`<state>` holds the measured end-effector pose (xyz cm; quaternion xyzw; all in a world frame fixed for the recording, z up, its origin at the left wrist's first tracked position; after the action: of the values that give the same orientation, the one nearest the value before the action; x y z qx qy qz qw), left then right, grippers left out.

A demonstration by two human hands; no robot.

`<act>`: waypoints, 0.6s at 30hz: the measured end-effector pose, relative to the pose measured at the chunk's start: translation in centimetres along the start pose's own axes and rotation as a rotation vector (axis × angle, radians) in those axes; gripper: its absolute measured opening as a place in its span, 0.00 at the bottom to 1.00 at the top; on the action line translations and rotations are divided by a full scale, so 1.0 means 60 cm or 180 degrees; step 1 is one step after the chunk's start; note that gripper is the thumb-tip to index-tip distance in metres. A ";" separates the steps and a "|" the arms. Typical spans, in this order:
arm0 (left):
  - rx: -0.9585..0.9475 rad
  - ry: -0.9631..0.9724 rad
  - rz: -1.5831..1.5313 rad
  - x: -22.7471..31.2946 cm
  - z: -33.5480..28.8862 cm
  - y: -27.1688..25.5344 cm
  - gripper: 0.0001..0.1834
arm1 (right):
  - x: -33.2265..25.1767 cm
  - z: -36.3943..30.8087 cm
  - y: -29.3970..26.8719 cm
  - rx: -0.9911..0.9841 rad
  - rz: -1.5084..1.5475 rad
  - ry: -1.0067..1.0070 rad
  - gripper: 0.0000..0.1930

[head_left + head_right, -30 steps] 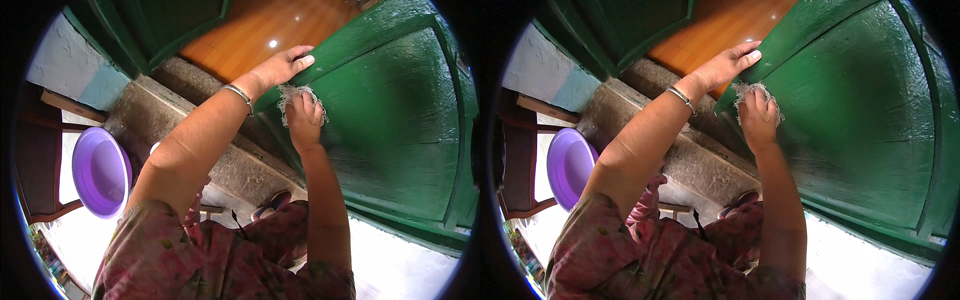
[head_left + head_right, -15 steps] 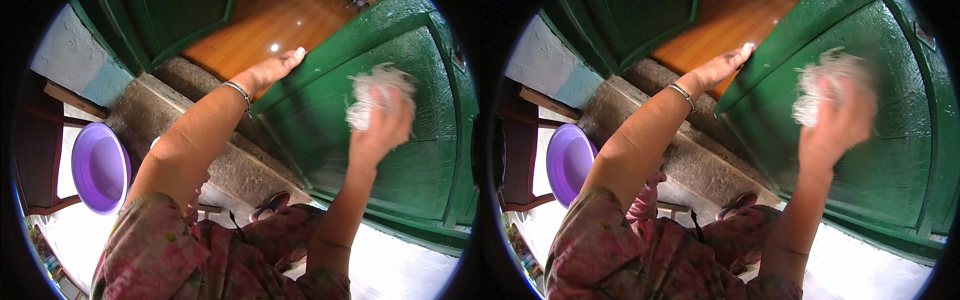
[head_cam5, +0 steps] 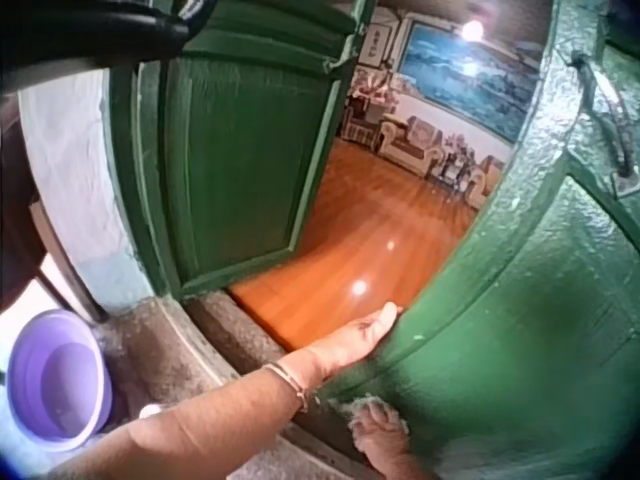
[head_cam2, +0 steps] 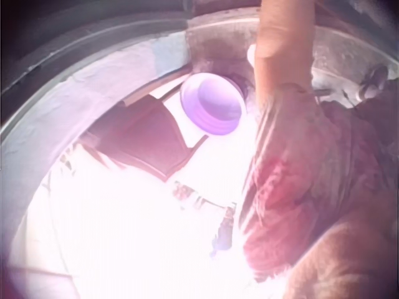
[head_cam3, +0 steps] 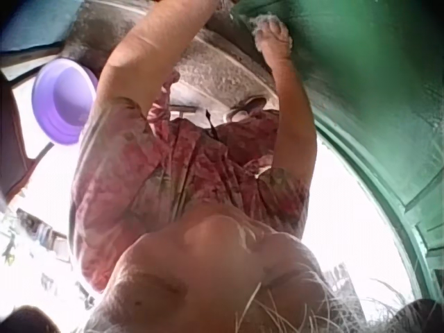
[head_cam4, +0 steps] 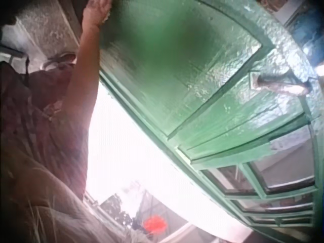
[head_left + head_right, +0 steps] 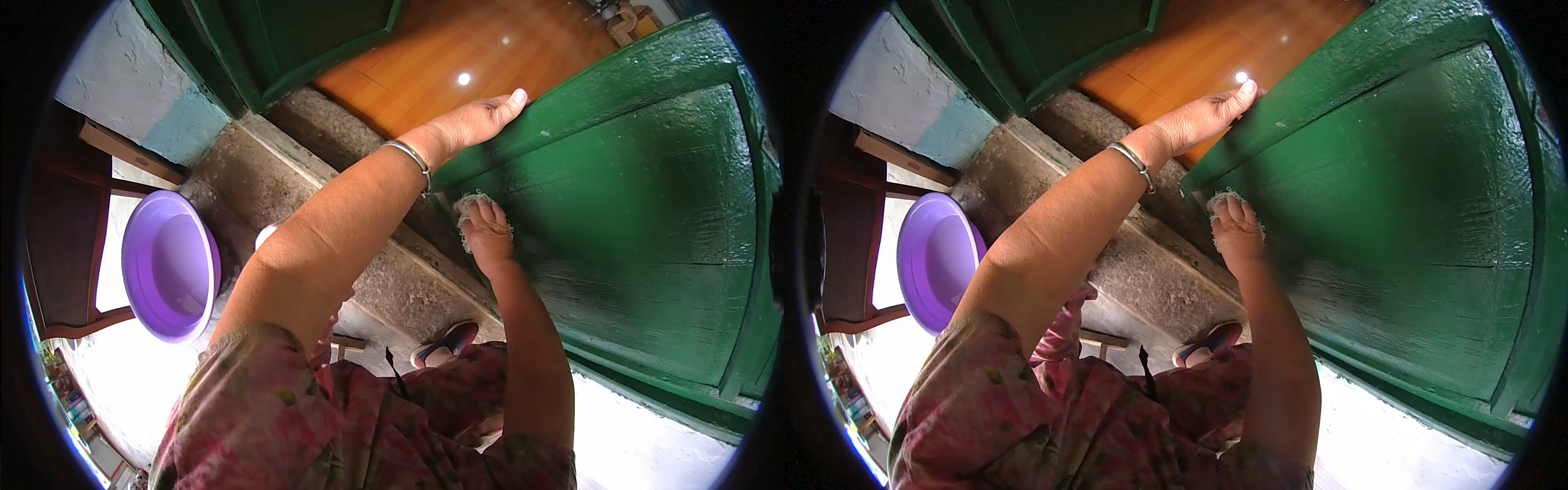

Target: The person uses a white fibrous cloth to wipe the surface of a green wooden door. They systematically clean the door panels, the handle, and the frame, moving from the upper sections down to the lower edges and the threshold area.

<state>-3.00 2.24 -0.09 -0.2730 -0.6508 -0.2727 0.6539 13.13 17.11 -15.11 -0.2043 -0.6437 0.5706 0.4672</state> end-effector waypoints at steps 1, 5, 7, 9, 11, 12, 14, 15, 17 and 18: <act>-0.0026 -0.0001 -0.0055 -0.005 0.001 -0.002 0.50 | 0.006 0.008 -0.028 -0.0002 0.0087 0.0094 0.06; 0.0001 0.0024 -0.0051 -0.002 0.003 0.002 0.49 | 0.040 0.021 -0.151 0.0048 -0.0352 0.0637 0.10; 0.0099 0.0053 -0.0058 -0.009 0.006 0.001 0.48 | 0.068 0.022 -0.227 0.0228 -0.0781 0.0907 0.12; 0.0164 0.0100 -0.0110 -0.014 0.006 0.004 0.47 | 0.102 0.013 -0.316 0.0562 -0.0960 0.1241 0.16; 0.0179 0.0143 -0.0150 -0.014 0.010 0.009 0.46 | 0.128 0.009 -0.406 0.1284 -0.1185 0.1167 0.19; 0.0130 0.0154 -0.0162 -0.013 0.011 0.010 0.46 | 0.145 0.004 -0.443 0.1676 -0.1281 0.0978 0.21; 0.0063 0.0152 -0.0167 -0.015 0.011 0.007 0.46 | 0.150 -0.007 -0.444 0.1866 -0.1178 0.1285 0.20; 0.0068 0.0161 -0.0150 -0.016 0.012 0.008 0.46 | 0.147 -0.003 -0.434 0.1921 -0.1174 0.1151 0.17; 0.0127 0.0184 -0.0128 -0.020 0.013 0.006 0.45 | 0.134 0.011 -0.387 0.1714 -0.0917 0.1091 0.14; 0.0121 0.0157 -0.0142 -0.018 0.012 0.007 0.45 | 0.115 0.009 -0.354 0.1184 -0.1182 0.1296 0.14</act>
<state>-3.20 3.07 -1.16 -0.2392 -0.6454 -0.2815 0.6686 15.11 16.71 7.14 -0.1045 -0.4481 0.5309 0.7117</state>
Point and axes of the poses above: each hand's wrist, its own z-axis towards the middle knuckle, its own y-axis out of the palm, x = y × z, the point moved 2 cm from there along z, towards the middle knuckle, and after that the axes turned 4 degrees about -y, right-handed, at the moved point
